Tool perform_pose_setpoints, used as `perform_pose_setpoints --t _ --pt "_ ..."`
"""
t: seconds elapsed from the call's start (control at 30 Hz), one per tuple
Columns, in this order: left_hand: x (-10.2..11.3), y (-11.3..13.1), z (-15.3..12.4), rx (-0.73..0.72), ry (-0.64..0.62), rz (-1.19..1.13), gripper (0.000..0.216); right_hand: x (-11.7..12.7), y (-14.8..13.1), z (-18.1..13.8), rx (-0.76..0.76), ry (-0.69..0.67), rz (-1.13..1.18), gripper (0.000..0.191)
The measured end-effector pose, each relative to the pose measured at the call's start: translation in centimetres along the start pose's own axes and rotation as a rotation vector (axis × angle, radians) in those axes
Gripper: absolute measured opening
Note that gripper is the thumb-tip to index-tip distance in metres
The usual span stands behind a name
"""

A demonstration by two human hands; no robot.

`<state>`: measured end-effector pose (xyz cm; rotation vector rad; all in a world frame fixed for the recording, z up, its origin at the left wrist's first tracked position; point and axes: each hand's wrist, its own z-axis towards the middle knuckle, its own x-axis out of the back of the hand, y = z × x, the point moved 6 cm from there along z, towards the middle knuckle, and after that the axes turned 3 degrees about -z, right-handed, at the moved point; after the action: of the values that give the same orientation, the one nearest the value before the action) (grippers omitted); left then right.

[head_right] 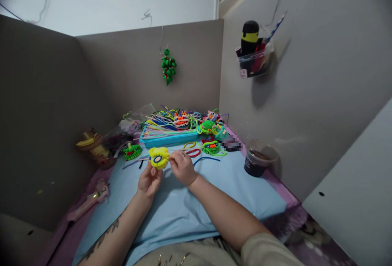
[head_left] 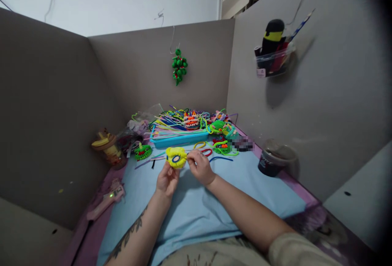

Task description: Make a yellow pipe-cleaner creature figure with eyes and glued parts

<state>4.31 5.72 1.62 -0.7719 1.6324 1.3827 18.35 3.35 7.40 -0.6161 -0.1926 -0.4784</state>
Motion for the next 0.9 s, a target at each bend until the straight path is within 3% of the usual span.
perform_pose_setpoints --t 0.53,0.77,0.9 --pt "0.2 0.1 0.0 0.005 -0.011 -0.051 0.033 0.0 -0.9 0.0 0.093 0.041 -0.03 0.014" --pt "0.3 0.5 0.2 0.013 -0.193 -0.158 0.036 0.0 -1.1 -0.1 0.136 0.065 -0.021 0.012" --pt "-0.1 0.4 0.0 0.032 -0.233 -0.174 0.039 0.0 -1.1 -0.1 0.124 0.07 -0.018 0.011"
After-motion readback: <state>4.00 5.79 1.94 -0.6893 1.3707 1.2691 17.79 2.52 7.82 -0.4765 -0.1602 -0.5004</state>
